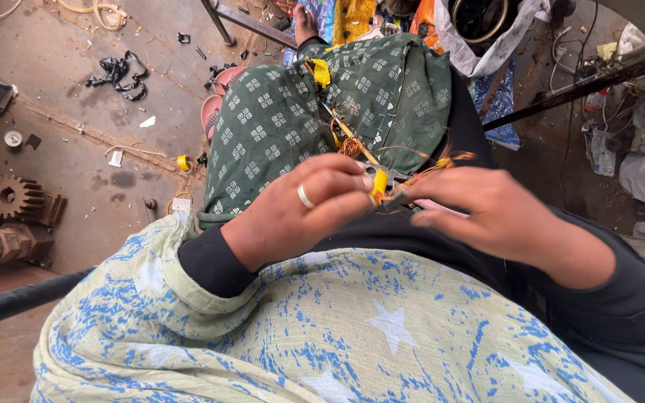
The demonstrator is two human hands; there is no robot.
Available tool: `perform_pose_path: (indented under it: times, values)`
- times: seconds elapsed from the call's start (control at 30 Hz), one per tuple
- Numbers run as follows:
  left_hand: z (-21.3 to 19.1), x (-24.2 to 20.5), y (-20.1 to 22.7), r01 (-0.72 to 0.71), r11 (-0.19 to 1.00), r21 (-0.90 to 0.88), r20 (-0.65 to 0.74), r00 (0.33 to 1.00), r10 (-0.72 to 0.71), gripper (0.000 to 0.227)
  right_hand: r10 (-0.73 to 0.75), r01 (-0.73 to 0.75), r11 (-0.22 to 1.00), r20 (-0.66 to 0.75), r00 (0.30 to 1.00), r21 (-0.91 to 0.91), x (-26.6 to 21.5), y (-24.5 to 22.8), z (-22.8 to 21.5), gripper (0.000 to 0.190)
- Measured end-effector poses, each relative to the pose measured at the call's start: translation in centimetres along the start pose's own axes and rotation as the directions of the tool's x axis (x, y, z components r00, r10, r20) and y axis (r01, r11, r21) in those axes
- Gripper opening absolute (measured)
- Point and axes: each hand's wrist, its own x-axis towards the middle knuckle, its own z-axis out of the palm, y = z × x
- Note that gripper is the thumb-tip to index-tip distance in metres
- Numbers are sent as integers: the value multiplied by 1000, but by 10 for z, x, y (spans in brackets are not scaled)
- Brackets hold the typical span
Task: The person sits on the floor and uses pliers to strip the insulation from copper wires attached to a small yellow cylindrical component. They repeatedly twist and pull the wires to separate them from the component.
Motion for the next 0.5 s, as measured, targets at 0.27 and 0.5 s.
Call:
perform_pose_path:
  times: [0.27,0.5]
  values:
    - [0,7,3,-246,960,134,53,969,240,24,-84,111,992,-314,946,67,-4,-6,-8,36]
    - [0,7,6,-55,998,12,95,994,54,33,7,-1,936,-16,1000,352,8,-1,11,24]
